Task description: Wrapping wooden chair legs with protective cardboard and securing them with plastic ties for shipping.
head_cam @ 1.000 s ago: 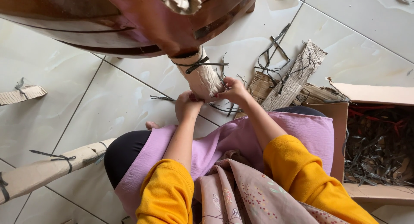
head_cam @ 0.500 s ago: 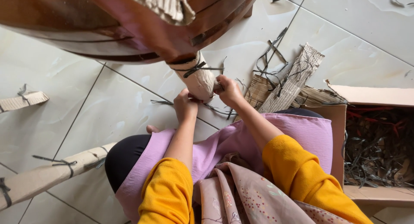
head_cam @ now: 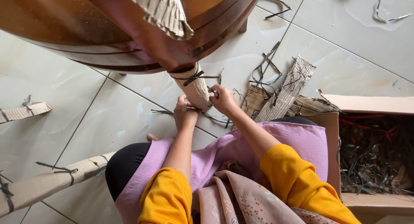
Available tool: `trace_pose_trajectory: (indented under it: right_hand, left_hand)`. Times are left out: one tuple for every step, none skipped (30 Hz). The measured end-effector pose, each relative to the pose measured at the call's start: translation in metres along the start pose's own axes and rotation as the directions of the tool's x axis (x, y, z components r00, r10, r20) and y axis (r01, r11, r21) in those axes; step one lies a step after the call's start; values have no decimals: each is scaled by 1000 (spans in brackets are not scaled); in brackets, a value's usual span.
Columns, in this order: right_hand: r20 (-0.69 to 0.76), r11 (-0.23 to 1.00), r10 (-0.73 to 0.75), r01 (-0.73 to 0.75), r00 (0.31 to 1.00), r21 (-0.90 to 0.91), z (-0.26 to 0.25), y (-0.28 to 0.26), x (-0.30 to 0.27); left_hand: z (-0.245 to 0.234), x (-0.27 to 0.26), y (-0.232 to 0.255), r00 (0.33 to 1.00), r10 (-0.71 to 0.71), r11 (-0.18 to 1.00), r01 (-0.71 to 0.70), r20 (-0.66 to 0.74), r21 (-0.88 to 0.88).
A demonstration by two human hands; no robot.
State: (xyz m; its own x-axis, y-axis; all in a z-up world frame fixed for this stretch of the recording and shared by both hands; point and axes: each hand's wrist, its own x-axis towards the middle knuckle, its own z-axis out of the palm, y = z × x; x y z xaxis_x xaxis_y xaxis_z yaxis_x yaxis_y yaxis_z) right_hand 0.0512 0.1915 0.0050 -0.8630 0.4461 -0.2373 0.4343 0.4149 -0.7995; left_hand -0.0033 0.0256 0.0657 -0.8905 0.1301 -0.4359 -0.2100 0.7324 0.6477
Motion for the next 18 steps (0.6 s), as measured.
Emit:
trace_pose_trajectory:
  right_hand:
    - [12, 1000, -25, 25, 1000, -6, -1, -4, -2]
    - [24, 999, -51, 51, 998, -13, -1, -8, -3]
    - [23, 998, -54, 55, 998, -13, -3, -16, -7]
    - [22, 996, -88, 87, 996, 31, -6, -24, -11]
    - [17, 990, -120, 118, 993, 76, -8, -32, -15]
    - [15, 990, -122, 120, 992, 76, -12, -39, -17]
    - [23, 977, -144, 138, 989, 164, -16, -46, -20]
    - [29, 956, -166, 154, 986, 250, -19, -52, -24]
    - [36, 957, -163, 149, 986, 250, -27, -61, -28]
    - [40, 862, -26, 2, 999, 507, -35, -70, -31]
    - [79, 680, 102, -128, 992, 722, -43, -81, -33]
    - [84, 681, 102, -131, 991, 721, -49, -77, -31]
    - [102, 580, 125, -156, 987, 799, -55, -72, -28]
    - [122, 470, 145, -177, 982, 865, -63, -68, -25]
    - [119, 472, 147, -176, 982, 864, -68, -68, -25]
    - [99, 446, 165, -163, 981, 880, -73, -68, -24]
    - [81, 419, 181, -151, 980, 895, -78, -68, -24]
    - [81, 420, 182, -152, 980, 895, -80, -70, -28]
  left_hand:
    - [1, 0, 0, 1000, -11, 998, 13, 20, -57]
    - [2, 1, 0, 999, -22, 993, 26, 41, -114]
    - [-2, 0, 2, 999, -20, 993, 24, 38, -116]
    - [-5, 0, 3, 998, -41, 987, 49, 52, -152]
    - [-8, 0, 5, 996, -61, 980, 73, 69, -187]
    - [-17, -5, 14, 996, -58, 980, 70, 68, -187]
    - [-25, -12, 21, 994, -58, 970, 77, 89, -232]
    - [-34, -19, 28, 992, -56, 957, 85, 110, -276]
    - [-38, -23, 30, 992, -64, 957, 93, 112, -276]
    - [-43, -26, 32, 992, -42, 952, 76, 121, -295]
    - [-48, -28, 34, 992, -16, 948, 56, 127, -314]
    - [-50, -29, 34, 992, -21, 947, 60, 126, -315]
    - [-51, -29, 35, 993, 0, 951, 38, 120, -308]
    - [-52, -30, 36, 993, 20, 953, 15, 115, -301]
    - [-55, -33, 41, 993, 22, 953, 15, 118, -303]
    - [-58, -37, 46, 994, 14, 963, 17, 109, -271]
    - [-62, -40, 50, 995, 4, 971, 20, 99, -238]
    - [-66, -45, 56, 995, 4, 971, 20, 100, -239]
